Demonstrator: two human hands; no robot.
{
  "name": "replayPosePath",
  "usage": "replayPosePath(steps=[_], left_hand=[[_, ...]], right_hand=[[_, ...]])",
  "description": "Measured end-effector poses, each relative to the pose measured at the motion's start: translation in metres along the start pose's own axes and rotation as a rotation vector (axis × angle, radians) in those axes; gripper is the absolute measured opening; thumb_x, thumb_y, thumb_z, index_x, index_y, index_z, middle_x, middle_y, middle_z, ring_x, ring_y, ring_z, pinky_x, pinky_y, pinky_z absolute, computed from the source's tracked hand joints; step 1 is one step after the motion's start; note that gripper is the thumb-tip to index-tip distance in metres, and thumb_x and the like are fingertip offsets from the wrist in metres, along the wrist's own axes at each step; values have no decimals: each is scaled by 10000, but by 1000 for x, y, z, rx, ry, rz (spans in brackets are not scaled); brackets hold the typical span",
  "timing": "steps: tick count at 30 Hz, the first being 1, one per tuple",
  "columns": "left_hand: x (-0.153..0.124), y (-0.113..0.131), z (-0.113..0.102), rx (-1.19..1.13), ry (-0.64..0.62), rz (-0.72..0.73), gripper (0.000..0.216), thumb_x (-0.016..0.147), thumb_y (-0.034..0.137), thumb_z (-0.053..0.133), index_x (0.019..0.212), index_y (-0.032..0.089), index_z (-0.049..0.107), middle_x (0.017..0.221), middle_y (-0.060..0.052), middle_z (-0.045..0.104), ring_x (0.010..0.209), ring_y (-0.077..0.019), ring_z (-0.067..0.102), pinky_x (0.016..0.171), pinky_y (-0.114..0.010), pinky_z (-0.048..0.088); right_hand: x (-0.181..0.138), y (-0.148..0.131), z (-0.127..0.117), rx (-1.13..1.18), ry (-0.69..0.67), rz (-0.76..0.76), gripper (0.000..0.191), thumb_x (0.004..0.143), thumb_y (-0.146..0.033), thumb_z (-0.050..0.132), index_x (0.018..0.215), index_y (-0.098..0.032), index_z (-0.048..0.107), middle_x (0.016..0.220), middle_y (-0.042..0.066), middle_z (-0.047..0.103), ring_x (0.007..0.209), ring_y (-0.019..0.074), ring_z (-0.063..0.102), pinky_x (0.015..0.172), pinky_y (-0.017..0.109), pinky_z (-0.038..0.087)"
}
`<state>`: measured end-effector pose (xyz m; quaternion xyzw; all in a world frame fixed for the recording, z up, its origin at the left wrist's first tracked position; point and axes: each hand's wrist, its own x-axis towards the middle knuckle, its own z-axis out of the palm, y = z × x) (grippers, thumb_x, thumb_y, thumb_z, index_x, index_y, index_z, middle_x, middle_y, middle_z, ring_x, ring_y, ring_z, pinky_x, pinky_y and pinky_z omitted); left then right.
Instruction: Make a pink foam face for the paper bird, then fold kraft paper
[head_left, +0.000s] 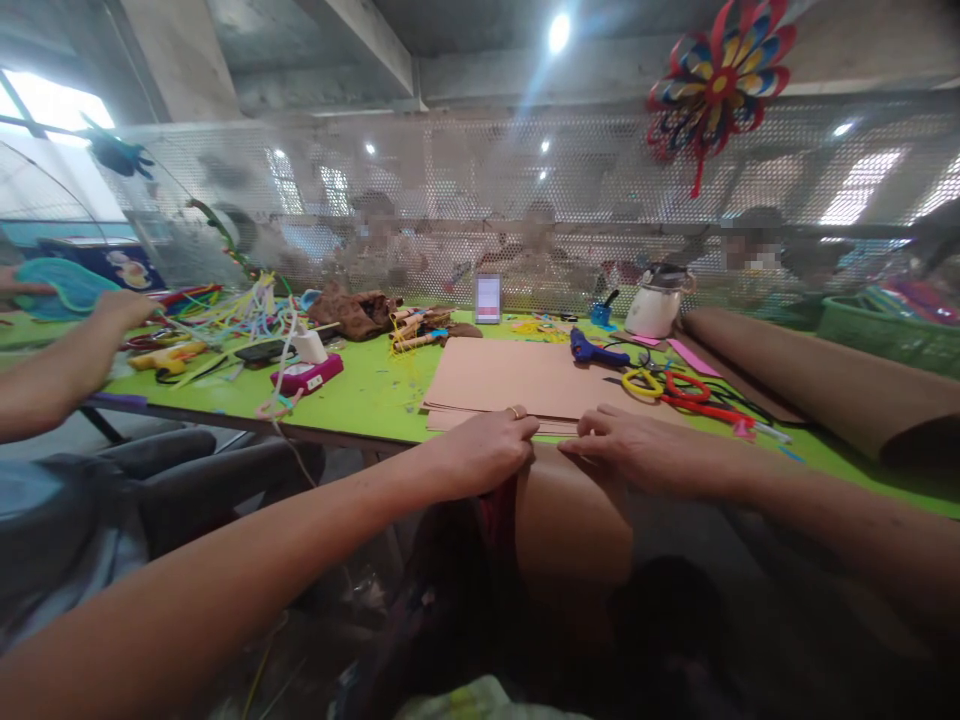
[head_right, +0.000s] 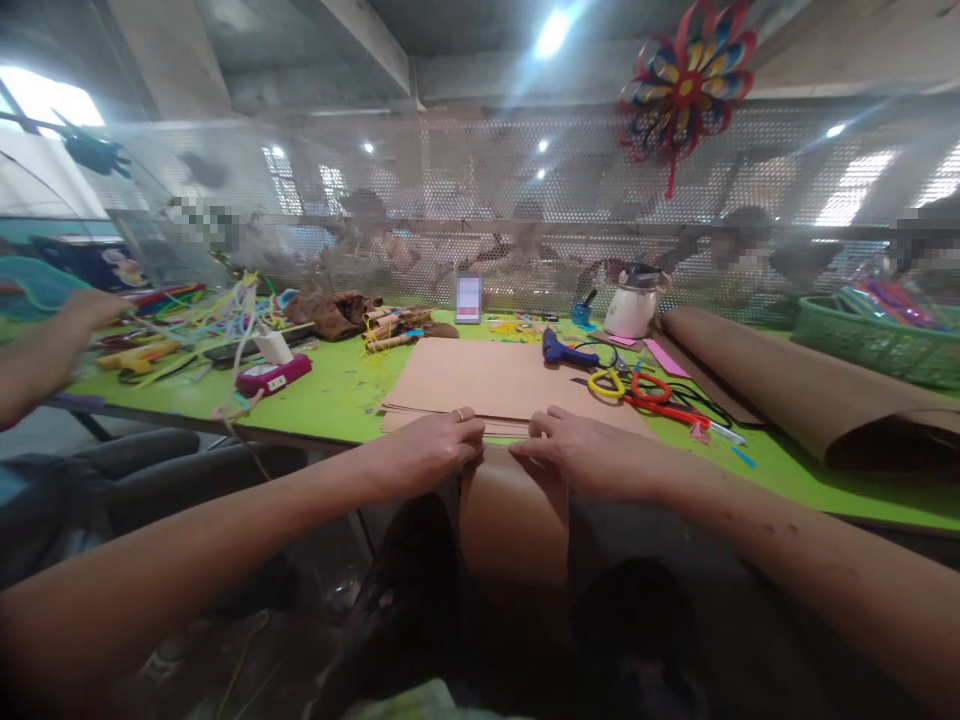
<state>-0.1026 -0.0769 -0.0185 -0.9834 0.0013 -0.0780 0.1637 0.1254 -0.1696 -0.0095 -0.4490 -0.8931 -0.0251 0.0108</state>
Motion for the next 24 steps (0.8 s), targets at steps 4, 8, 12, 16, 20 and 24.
replayPosePath(steps=[4,8,12,16,20,24], left_hand=[[-2,2,4,-20,22,-15,177,843,95,516,714,134,631,793,-87,543,783,-194,474,761,-312,408],[-2,2,8,-25,33,-26,176,841,94,508,724,135,633,806,-92,549,795,-198,480,776,-317,413],[-3,4,6,-15,26,-40,159,832,81,511,736,124,630,816,-103,559,809,-196,490,767,-302,419],[-3,9,2,18,23,-71,142,843,92,507,780,110,633,828,-112,571,848,-207,495,780,-307,424],[-3,15,3,61,6,-113,152,849,106,489,865,96,640,865,-120,577,837,-216,490,806,-332,428],[-3,20,7,62,10,-187,160,840,120,485,878,95,639,872,-123,568,844,-232,489,795,-357,435]], right_hand=[[-8,10,11,-20,47,7,538,751,-35,494,1212,-298,584,1021,70,594,892,198,504,697,277,375],[-21,21,24,-7,99,34,485,776,-62,481,1188,-291,598,1082,74,599,930,209,510,760,310,396],[-25,14,20,17,106,102,561,775,-25,444,1265,-285,529,1129,78,592,974,215,505,787,321,395],[-9,-5,9,-26,81,143,605,805,-35,449,1351,-296,441,1023,83,604,866,200,513,734,295,391],[7,-14,9,-90,80,101,541,813,-65,494,1299,-305,501,982,94,592,829,203,499,726,298,392],[-1,-9,14,-113,99,89,499,827,-59,466,1260,-295,540,1006,106,591,854,219,481,702,308,390]])
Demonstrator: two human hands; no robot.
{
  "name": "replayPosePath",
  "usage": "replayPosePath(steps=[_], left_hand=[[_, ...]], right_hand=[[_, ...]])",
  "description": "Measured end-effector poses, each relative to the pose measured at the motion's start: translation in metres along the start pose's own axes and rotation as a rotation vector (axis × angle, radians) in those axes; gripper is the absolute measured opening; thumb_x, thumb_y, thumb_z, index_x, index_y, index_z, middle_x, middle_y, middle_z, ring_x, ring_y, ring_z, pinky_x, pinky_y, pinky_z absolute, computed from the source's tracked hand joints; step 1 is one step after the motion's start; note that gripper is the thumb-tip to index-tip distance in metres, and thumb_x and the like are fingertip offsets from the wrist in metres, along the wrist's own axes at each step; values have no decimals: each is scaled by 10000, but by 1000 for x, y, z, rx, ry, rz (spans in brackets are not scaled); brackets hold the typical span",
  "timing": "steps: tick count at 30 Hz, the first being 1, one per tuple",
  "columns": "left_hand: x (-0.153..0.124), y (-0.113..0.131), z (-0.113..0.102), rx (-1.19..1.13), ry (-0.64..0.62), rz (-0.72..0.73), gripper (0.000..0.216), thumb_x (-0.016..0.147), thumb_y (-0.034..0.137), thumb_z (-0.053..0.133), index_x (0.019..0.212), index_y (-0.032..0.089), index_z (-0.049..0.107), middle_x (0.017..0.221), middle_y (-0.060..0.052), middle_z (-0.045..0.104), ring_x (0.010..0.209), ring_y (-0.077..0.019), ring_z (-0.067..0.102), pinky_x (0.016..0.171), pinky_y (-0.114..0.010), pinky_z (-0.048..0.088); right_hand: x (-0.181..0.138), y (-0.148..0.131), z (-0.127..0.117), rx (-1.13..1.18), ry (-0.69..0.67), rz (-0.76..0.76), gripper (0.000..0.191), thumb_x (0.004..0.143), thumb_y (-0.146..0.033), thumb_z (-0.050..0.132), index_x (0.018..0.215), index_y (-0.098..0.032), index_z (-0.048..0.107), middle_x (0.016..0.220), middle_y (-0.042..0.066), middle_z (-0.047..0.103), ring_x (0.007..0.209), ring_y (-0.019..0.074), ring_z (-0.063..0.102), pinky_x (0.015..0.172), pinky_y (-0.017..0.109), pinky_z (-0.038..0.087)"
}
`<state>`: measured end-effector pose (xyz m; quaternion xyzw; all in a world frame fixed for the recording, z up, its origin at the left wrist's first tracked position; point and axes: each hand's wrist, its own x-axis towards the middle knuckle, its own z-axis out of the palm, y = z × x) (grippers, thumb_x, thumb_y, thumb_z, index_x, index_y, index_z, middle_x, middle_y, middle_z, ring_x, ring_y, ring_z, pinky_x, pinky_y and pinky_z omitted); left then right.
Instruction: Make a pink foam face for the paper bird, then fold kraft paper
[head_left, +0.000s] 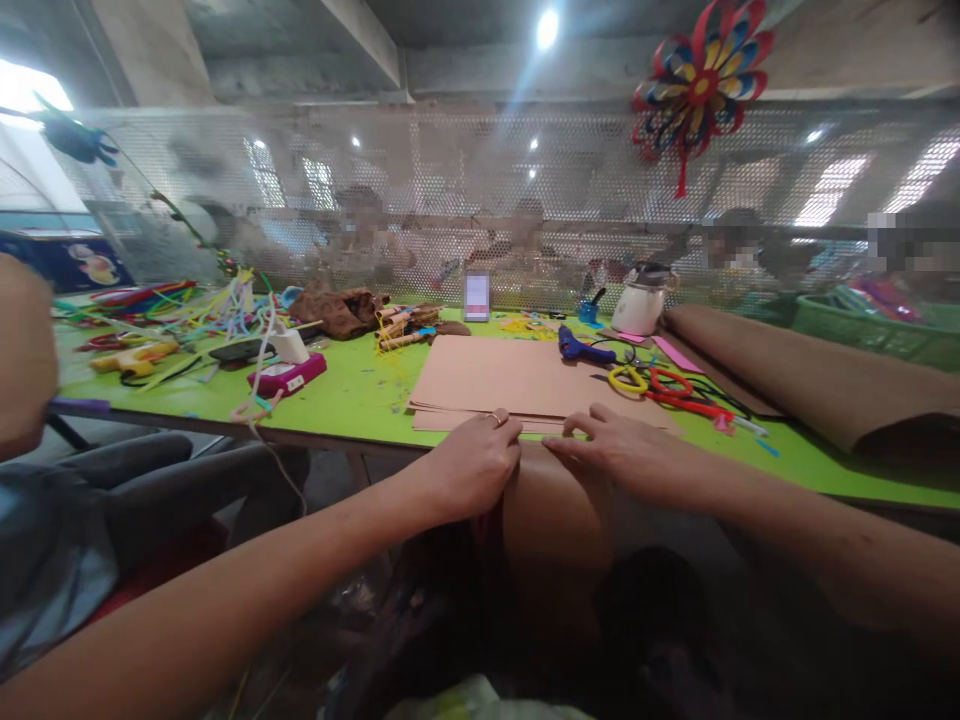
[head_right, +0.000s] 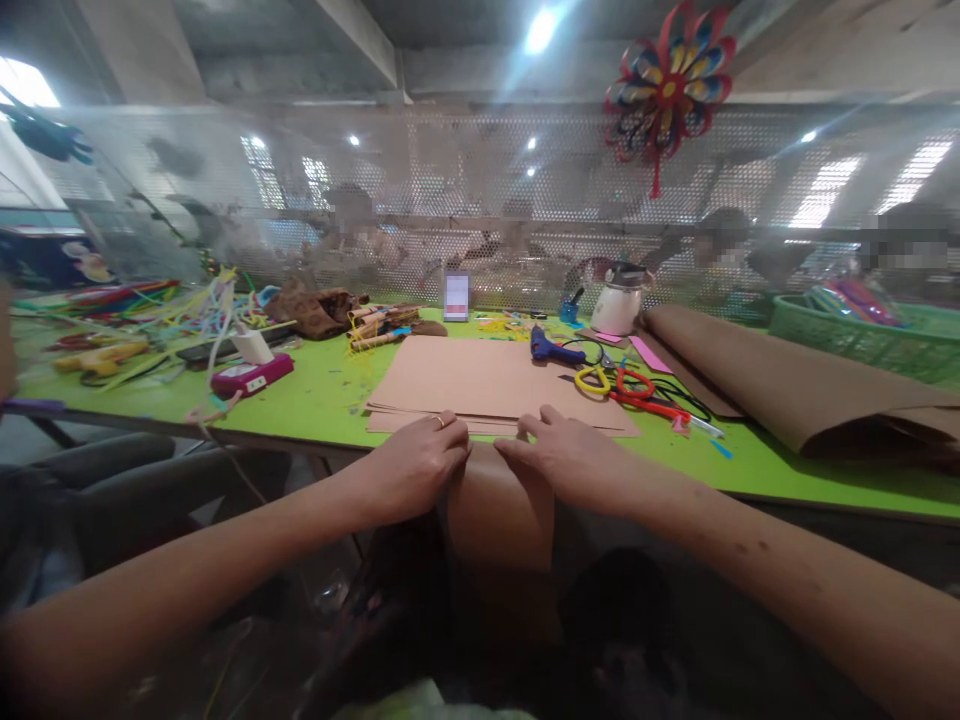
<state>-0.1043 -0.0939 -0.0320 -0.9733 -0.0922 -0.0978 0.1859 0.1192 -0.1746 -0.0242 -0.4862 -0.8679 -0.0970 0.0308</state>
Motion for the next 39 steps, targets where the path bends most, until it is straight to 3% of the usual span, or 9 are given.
replayPosePath(steps=[5,10,17,20,25,29,34,39], left_hand=[[-1,2,6,8,31,-12,178,856,159,469,812,98,631,843,-120,553,841,-245,483,786,-384,435],[-2,2,6,15,42,-16,149,842,154,485,799,104,619,844,-121,549,847,-245,479,788,-383,431],[-7,6,7,-11,67,-79,162,828,148,476,894,100,616,889,-119,547,882,-253,466,820,-389,416],[-8,7,6,-44,65,-107,157,787,139,502,893,107,613,904,-113,547,892,-249,461,832,-384,411],[-6,5,-2,-96,20,-111,136,758,149,518,850,118,613,884,-104,551,882,-241,462,815,-370,414],[-8,7,-4,-103,3,-107,194,819,172,476,929,108,622,915,-107,559,903,-243,466,841,-377,407],[-14,10,-1,-187,41,-169,302,805,158,494,1080,97,602,1037,-117,556,998,-254,459,909,-389,382],[-6,-5,-3,-445,121,-249,315,842,144,431,1088,111,625,1047,-102,587,991,-207,506,926,-329,382]], right_hand=[[-29,15,2,-61,-28,18,510,864,-88,414,1308,-328,489,1098,94,589,872,229,470,748,359,393],[-51,21,9,-85,15,50,586,800,-7,401,1301,-296,500,1193,107,562,970,251,473,826,410,401],[-59,20,17,-88,21,99,675,717,30,437,1337,-235,463,1276,129,530,1095,292,459,860,437,426],[-57,23,9,39,13,115,554,751,10,413,1223,-236,566,1282,93,539,1114,263,470,899,412,414],[-31,21,-7,252,158,240,299,872,-156,402,1006,-170,669,1068,101,644,973,207,569,872,330,420],[-6,11,1,258,105,303,278,877,-330,471,855,-163,692,853,95,645,813,210,578,718,309,425],[1,8,14,380,107,411,224,795,-342,575,860,-141,651,741,62,608,694,182,540,619,280,394],[-4,9,15,618,138,478,155,748,-316,592,762,-167,636,637,9,581,615,154,516,571,263,375]])
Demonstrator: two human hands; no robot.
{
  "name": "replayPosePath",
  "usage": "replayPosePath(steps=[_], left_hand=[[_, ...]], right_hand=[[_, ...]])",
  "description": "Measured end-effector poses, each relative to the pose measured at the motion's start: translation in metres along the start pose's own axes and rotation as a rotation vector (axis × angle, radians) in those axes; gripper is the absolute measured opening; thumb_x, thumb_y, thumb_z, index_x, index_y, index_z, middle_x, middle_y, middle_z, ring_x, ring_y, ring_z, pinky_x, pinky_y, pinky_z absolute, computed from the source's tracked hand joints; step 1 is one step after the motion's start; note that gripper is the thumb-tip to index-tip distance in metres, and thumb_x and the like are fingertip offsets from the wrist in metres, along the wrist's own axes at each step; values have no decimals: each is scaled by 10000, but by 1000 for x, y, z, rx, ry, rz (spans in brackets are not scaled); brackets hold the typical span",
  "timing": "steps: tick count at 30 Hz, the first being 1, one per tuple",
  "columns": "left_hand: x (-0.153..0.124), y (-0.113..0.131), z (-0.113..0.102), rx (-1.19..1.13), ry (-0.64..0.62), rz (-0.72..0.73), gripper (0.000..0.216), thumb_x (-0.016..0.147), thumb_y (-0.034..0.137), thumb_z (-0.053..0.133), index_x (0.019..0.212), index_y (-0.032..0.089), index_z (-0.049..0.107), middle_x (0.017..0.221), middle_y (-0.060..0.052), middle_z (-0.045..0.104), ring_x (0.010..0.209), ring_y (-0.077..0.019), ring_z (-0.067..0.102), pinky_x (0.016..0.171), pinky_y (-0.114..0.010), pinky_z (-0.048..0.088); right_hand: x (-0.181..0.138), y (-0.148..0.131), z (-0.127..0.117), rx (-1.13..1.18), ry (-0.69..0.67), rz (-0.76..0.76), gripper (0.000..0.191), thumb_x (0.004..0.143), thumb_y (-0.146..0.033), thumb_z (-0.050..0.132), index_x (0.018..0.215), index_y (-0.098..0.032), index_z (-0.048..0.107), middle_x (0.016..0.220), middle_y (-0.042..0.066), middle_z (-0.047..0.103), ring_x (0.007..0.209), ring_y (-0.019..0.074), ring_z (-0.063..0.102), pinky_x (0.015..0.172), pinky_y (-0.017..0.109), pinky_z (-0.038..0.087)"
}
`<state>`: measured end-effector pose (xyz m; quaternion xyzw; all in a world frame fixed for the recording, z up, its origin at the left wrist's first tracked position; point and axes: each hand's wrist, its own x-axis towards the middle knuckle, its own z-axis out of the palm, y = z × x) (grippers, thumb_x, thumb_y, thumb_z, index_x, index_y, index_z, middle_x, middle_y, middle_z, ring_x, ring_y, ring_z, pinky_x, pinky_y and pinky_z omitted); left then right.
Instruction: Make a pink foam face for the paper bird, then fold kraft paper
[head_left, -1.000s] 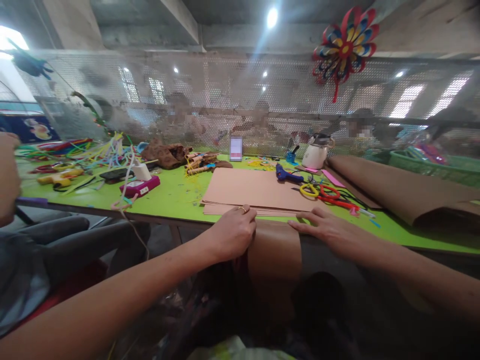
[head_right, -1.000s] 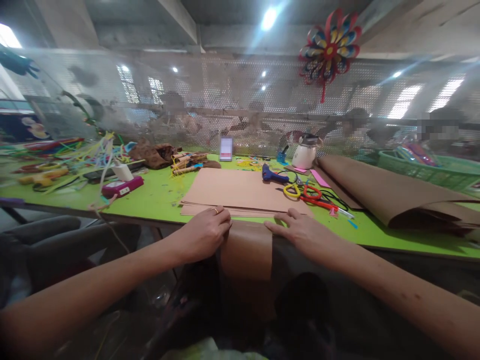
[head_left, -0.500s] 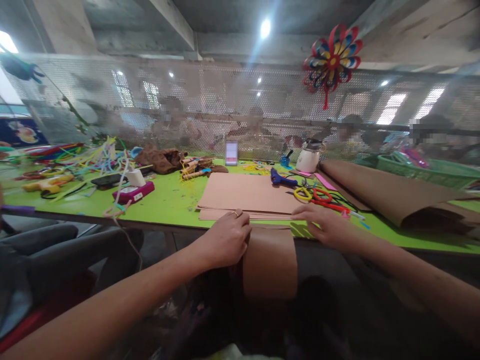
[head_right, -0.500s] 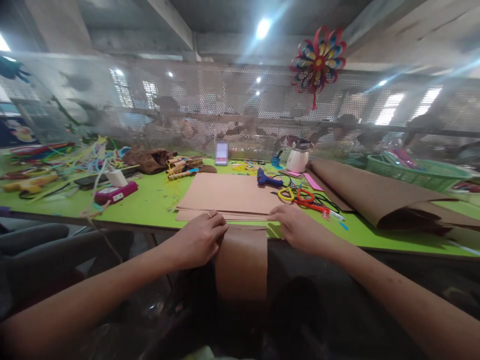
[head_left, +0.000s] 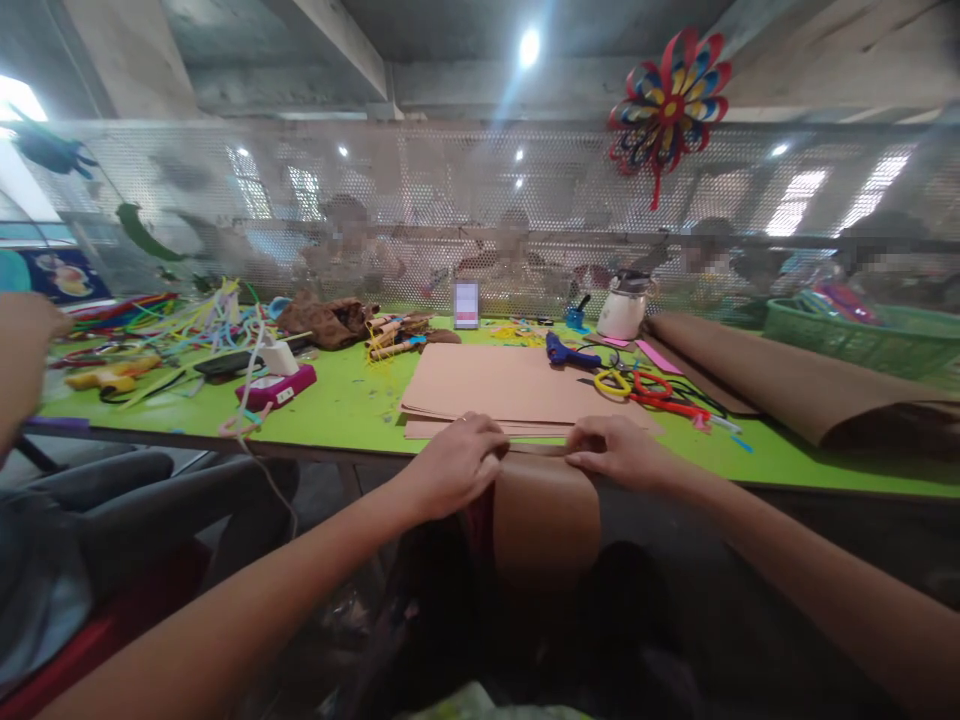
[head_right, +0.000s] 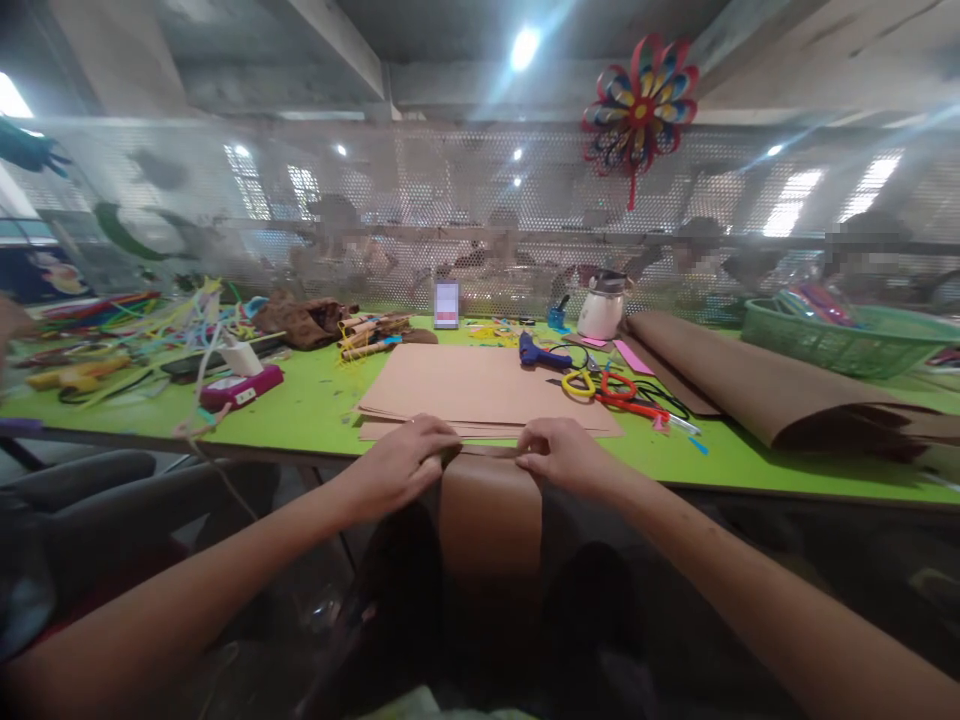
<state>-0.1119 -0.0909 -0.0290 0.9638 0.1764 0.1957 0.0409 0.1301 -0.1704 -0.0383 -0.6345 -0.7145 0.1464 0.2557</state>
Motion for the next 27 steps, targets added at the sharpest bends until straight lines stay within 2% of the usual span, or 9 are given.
replayPosePath(steps=[2,4,8,11,14,17,21,27], left_hand=[[12,-5,-3,-110,31,-61,308,869,233,453,1079,101,636,1023,-103,610,933,-194,540,857,-297,414],[24,-8,-5,-230,-18,-119,298,837,308,531,998,103,676,914,-81,648,814,-175,565,742,-259,430],[37,-10,-3,-467,-148,-215,220,771,270,583,799,93,711,680,-26,651,639,-129,539,607,-210,389],[36,-11,-2,-604,-148,-254,257,748,315,602,764,79,705,634,-16,635,594,-115,509,580,-203,368],[32,-13,-2,-703,-145,-288,295,732,351,621,775,72,703,643,-21,630,587,-109,495,585,-207,365],[31,-13,-5,-748,-131,-292,288,733,357,628,769,80,699,655,-19,617,603,-104,483,598,-208,362],[33,-8,-8,-793,-122,-288,286,739,371,631,741,89,680,628,-1,565,597,-94,443,586,-206,341],[30,-4,-6,-887,-163,-299,317,775,421,593,716,110,610,580,28,493,546,-81,380,537,-205,285]], right_hand=[[-2,-1,0,92,36,-6,145,734,-311,601,707,-170,620,616,-2,577,596,140,503,573,259,375],[-5,-3,1,190,76,5,153,714,-314,623,672,-168,608,593,-15,562,566,123,478,554,250,361],[-12,-6,-2,390,102,57,201,691,-345,667,643,-162,599,562,-37,520,541,102,448,529,239,346],[-21,-2,-8,576,64,108,242,659,-376,718,754,-162,652,683,-14,609,634,117,528,616,250,411],[-29,7,-14,733,-13,165,382,610,-380,773,922,-175,692,875,34,669,771,151,590,724,278,455],[-34,11,-17,730,-48,185,402,634,-399,764,973,-192,710,910,47,679,792,160,598,747,290,466],[-32,4,-12,679,-15,143,387,715,-465,685,996,-202,724,860,30,685,746,151,581,704,279,461],[-27,-3,-1,797,34,86,374,756,-422,660,1030,-172,712,922,45,698,883,201,596,796,318,453]])
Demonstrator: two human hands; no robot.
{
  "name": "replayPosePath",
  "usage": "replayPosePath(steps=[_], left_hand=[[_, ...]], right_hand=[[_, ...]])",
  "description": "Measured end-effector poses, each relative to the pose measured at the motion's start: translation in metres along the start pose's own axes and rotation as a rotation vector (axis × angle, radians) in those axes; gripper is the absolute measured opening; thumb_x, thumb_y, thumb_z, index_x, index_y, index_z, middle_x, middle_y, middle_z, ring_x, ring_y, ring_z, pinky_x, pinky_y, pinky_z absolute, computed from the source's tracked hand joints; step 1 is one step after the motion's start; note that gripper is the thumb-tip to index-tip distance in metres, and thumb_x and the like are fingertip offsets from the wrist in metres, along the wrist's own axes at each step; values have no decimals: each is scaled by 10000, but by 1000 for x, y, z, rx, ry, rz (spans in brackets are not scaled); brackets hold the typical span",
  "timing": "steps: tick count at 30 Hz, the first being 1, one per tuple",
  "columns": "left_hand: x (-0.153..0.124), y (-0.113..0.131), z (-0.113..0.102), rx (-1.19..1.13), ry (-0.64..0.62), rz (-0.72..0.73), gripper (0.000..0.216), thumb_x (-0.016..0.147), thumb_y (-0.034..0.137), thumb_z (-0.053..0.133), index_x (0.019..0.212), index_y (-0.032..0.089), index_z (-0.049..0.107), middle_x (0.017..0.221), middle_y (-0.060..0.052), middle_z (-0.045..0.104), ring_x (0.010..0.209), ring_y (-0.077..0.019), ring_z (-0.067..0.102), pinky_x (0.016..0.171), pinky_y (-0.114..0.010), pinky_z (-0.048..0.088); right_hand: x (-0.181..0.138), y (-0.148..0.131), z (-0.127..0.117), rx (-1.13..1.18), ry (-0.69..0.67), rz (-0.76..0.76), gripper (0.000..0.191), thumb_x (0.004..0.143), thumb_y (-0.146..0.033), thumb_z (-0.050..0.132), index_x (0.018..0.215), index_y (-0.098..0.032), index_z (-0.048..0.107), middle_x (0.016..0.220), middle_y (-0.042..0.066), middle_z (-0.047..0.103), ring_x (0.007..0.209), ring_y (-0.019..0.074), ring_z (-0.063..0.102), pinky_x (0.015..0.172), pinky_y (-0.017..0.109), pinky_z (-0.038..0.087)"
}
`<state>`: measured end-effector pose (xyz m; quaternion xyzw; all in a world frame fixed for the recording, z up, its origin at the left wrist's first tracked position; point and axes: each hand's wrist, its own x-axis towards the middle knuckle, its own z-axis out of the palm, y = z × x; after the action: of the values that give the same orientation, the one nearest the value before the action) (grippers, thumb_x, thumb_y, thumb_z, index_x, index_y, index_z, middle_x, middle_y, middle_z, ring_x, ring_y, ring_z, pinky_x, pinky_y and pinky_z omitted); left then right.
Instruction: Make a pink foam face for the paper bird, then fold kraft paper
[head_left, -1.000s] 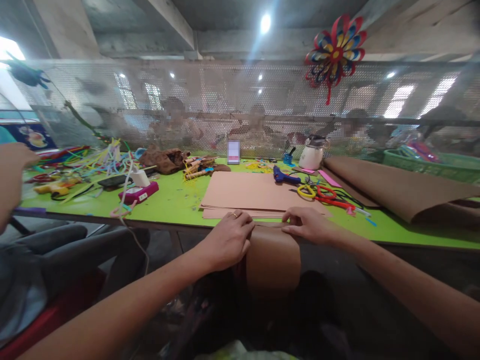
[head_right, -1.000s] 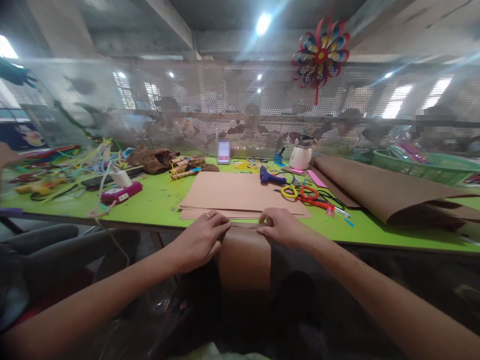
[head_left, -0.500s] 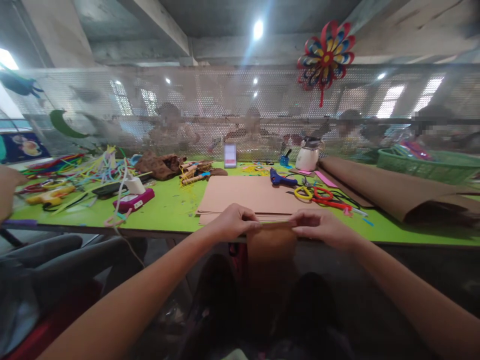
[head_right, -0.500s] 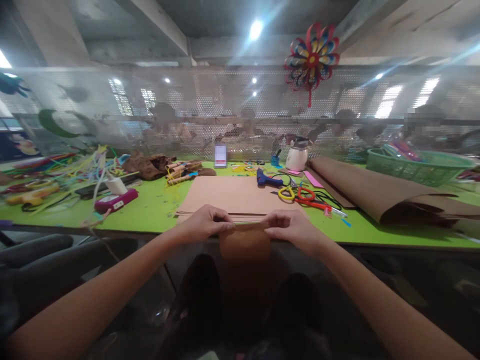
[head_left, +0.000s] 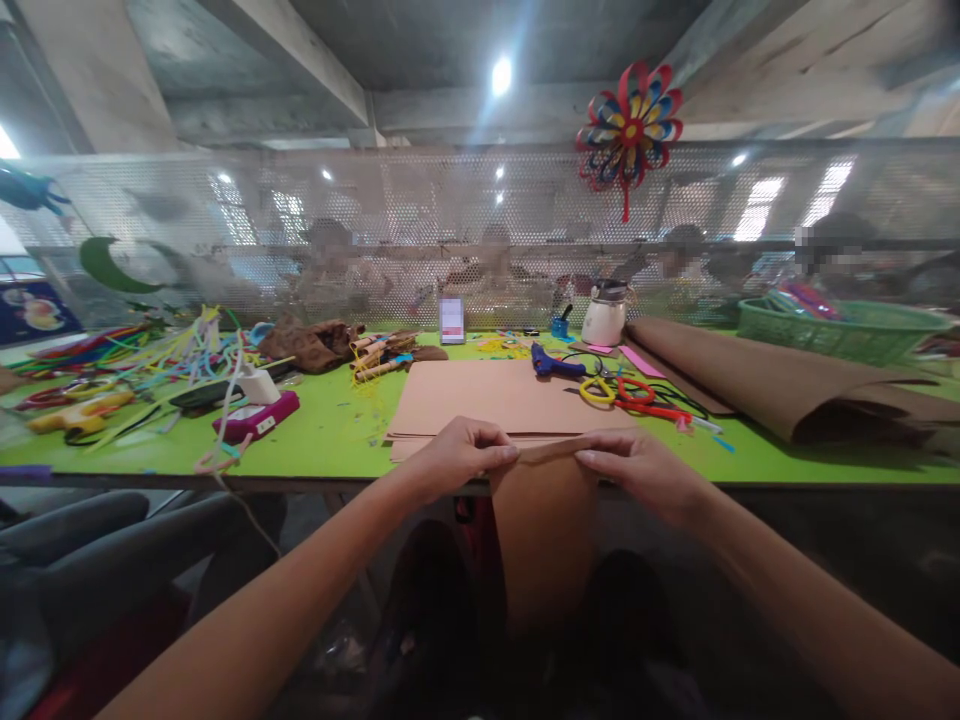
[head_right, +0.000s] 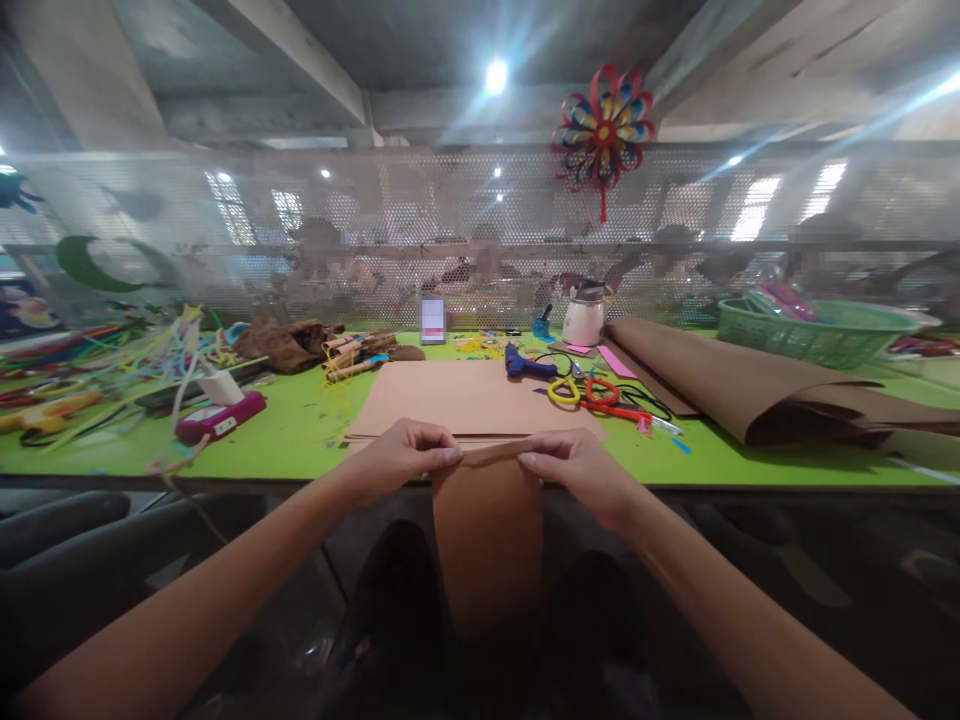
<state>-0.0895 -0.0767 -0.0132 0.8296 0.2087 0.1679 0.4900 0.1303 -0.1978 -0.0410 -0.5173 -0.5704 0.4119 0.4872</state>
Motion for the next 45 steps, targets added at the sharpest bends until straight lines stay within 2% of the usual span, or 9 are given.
replayPosePath(steps=[4,9,14,19,23,31,35,40,45], left_hand=[[-1,0,3,5,0,15,318,799,425,563,742,114,599,609,25,485,579,-91,395,559,-207,308],[2,7,10,142,-10,68,368,833,440,516,822,100,657,645,14,523,602,-97,423,584,-211,334],[2,13,22,154,8,76,288,778,372,612,870,104,661,687,2,598,616,-108,487,558,-203,349],[-7,14,30,407,129,258,199,869,270,517,956,161,659,865,-25,676,766,-143,576,701,-236,407],[-13,17,35,682,183,360,280,895,321,503,1114,166,583,1041,-78,647,918,-199,569,806,-297,424],[-9,17,46,1060,225,482,286,958,286,328,957,144,576,884,-89,596,861,-217,525,762,-324,418],[-7,20,44,755,187,348,334,956,263,295,823,146,578,789,-47,599,735,-163,516,687,-267,394],[-5,20,38,207,82,159,329,906,338,368,662,151,485,607,30,422,577,-99,364,568,-219,317],[-5,18,38,-85,7,16,364,848,442,443,611,169,397,562,55,287,518,-83,238,492,-226,206]], right_hand=[[1,3,4,69,55,-20,330,756,-403,665,989,-176,720,904,46,703,890,200,605,802,315,454],[3,4,7,31,191,-27,277,693,-394,712,844,-162,728,756,28,675,680,146,567,604,253,428],[-1,0,12,-55,265,-121,199,680,-349,720,745,-160,717,641,-2,611,585,104,480,531,226,354],[-7,-8,19,-29,330,-141,218,672,-371,707,645,-159,663,545,-14,549,506,95,427,469,228,305],[-13,-14,24,-14,334,-107,218,700,-376,678,634,-173,631,465,-35,490,437,88,393,427,229,272],[-13,-16,29,82,389,10,209,651,-316,681,553,-186,549,483,-48,453,448,85,364,432,227,265],[-13,-12,26,60,345,-47,196,672,-353,705,646,-172,637,622,-9,593,587,127,499,546,241,370],[-12,-12,26,294,244,80,225,641,-353,763,788,-197,696,743,2,682,693,156,597,630,248,431],[-11,-15,27,311,293,143,210,628,-352,760,676,-177,653,655,-11,636,596,129,533,558,234,391]])
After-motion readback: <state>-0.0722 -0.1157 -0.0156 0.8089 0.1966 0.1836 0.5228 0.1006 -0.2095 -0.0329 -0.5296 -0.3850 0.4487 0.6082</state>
